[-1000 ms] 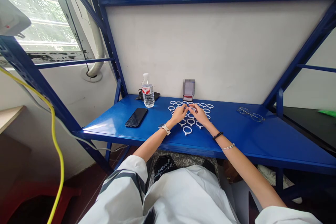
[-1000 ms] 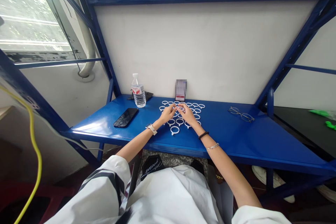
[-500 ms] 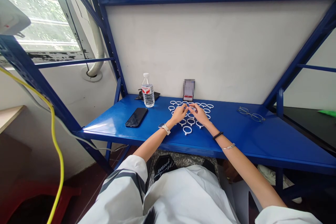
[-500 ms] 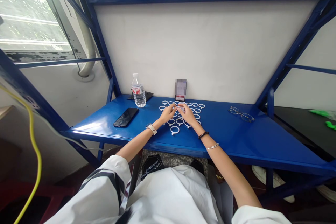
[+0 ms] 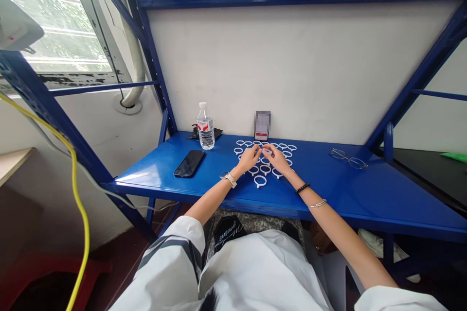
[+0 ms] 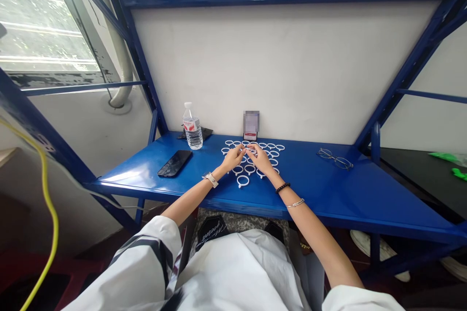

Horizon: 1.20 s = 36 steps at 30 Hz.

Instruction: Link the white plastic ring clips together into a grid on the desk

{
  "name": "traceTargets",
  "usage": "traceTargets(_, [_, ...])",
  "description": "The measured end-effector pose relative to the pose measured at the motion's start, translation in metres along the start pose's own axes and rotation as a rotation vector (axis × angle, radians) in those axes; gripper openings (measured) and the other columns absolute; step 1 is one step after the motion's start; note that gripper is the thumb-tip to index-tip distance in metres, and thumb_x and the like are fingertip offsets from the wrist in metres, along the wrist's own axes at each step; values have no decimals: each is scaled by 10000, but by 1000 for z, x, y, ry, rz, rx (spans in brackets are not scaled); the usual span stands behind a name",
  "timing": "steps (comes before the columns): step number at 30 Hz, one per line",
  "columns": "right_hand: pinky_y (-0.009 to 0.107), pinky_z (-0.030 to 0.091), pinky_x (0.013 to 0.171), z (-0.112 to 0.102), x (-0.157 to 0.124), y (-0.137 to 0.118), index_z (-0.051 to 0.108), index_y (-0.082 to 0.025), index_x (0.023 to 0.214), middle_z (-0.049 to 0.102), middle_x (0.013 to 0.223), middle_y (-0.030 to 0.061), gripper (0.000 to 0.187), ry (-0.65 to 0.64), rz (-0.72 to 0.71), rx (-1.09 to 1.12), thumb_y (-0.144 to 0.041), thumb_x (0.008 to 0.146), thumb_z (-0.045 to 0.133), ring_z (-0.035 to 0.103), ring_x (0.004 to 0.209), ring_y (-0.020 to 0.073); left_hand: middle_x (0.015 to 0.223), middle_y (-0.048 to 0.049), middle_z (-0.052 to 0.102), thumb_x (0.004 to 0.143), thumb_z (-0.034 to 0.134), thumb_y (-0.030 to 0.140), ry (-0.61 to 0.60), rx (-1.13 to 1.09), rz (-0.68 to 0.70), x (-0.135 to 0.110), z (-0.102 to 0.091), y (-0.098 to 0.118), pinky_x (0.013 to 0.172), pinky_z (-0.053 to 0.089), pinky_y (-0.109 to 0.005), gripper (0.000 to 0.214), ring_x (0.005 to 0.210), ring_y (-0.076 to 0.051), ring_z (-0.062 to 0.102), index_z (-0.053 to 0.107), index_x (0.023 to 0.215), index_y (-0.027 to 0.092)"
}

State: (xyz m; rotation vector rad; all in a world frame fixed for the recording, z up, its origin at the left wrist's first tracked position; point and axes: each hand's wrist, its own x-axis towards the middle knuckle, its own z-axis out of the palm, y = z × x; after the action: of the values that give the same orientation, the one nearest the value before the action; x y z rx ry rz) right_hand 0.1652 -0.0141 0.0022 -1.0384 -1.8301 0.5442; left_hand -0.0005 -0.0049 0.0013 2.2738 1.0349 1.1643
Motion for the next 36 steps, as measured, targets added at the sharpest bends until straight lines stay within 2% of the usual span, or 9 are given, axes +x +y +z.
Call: traceTargets(36, [412,571,777,0,0,0,570,-234,1091,629,1150,101,297,3,3,13,-451,895,516,628,1037,270,535,36,510,975,313,442,3,5,6,0,0,0,478,288,-208,329,447,-112,465,489,935,167])
